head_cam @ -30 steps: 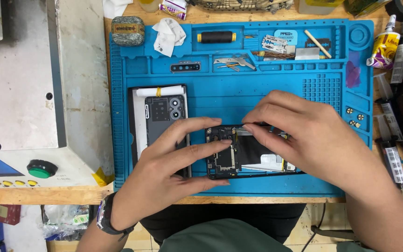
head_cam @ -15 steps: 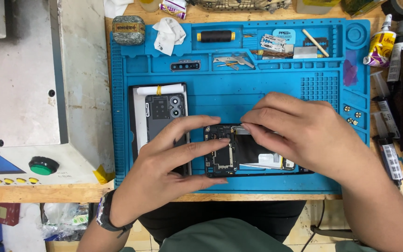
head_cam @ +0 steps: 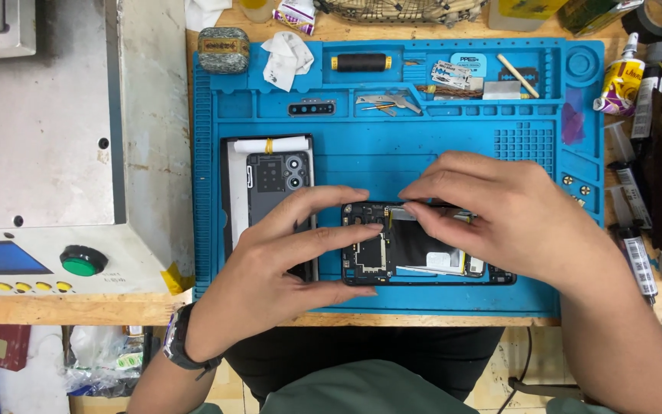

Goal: Disassembling and repairing internal components of a smartphone on a repair bench

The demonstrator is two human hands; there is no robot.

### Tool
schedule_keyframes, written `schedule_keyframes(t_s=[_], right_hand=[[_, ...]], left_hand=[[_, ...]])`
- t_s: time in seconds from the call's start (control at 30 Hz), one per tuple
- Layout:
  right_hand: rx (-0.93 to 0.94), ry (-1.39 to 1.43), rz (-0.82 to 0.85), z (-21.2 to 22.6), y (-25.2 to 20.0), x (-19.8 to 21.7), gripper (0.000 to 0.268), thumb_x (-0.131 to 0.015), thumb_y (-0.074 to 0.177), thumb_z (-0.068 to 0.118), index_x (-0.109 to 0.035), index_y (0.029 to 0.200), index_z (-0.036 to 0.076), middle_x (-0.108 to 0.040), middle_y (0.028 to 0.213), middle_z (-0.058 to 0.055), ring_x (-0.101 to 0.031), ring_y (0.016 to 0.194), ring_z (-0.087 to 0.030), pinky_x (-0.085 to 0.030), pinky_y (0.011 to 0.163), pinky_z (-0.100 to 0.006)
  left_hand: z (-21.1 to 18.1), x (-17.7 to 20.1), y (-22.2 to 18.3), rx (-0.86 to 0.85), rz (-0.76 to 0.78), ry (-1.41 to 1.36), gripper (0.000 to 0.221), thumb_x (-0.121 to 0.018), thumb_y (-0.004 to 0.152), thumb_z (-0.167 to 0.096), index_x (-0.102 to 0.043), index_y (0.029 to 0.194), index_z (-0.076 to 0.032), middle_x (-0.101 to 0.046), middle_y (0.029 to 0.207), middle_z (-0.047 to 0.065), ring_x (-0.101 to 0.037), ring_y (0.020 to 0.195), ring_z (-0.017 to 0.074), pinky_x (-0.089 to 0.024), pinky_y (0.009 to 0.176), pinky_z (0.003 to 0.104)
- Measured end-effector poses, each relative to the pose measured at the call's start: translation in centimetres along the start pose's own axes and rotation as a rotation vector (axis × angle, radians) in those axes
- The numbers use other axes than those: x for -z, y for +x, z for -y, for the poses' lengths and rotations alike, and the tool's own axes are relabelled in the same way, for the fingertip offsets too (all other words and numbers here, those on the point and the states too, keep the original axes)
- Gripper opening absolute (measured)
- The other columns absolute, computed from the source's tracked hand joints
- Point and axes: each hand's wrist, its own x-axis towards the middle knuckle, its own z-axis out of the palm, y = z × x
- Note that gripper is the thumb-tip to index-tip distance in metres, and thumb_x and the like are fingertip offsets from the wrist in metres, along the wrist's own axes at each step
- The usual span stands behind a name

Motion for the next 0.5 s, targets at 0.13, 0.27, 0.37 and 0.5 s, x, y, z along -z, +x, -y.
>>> schedule_keyframes(t_s=[0.13, 0.27, 0.37, 0.5], right_hand=[[-0.014, -0.029, 0.028, -0.14, -0.25, -0.06, 0.006, -0.06, 0.089, 0.01, -0.062, 0.093, 0.008, -0.06, 0.083, -0.001, -0.055, 0.059, -0.012, -0.045, 0.051, -0.023], [0.01, -0.172, 0.012, -0.19, -0.34, -0.23, 0.005, -0.059, 0.091, 0.013, -0.062, 0.094, 0.011, -0.062, 0.088, 0.002, -0.054, 0.056, -0.014, -0.042, 0.046, -0.027], [0.04, -0.106, -0.016, 0.0, -0.1, -0.08, 0.008, -0.059, 0.091, 0.012, -0.062, 0.096, 0.006, -0.063, 0.087, -0.003, -0.059, 0.07, -0.015, -0.046, 0.052, -0.027], [0.032, -0.032, -0.052, 0.16, 0.09, -0.28, 0.01, -0.06, 0.089, 0.01, -0.062, 0.095, 0.002, -0.065, 0.088, -0.006, -0.062, 0.074, -0.018, -0.049, 0.06, -0.027]], left_hand=[[0.07, -0.02, -0.06, -0.009, 0.012, 0.001, 0.045, -0.074, 0.081, -0.019, -0.056, 0.122, -0.013, -0.048, 0.133, 0.015, -0.054, 0.123, 0.0278, -0.048, 0.102, 0.037], [0.15, -0.04, -0.17, -0.016, 0.007, -0.004, 0.046, -0.073, 0.083, -0.018, -0.053, 0.125, -0.015, -0.047, 0.135, 0.014, -0.053, 0.126, 0.03, -0.049, 0.104, 0.041], [0.19, 0.0, -0.18, -0.005, -0.002, -0.022, 0.046, -0.073, 0.082, -0.016, -0.054, 0.124, -0.015, -0.046, 0.135, 0.013, -0.053, 0.125, 0.0287, -0.05, 0.105, 0.04], [0.34, -0.02, -0.19, -0.028, -0.017, -0.005, 0.047, -0.074, 0.082, -0.016, -0.054, 0.124, -0.014, -0.047, 0.134, 0.015, -0.054, 0.123, 0.0281, -0.05, 0.103, 0.039]])
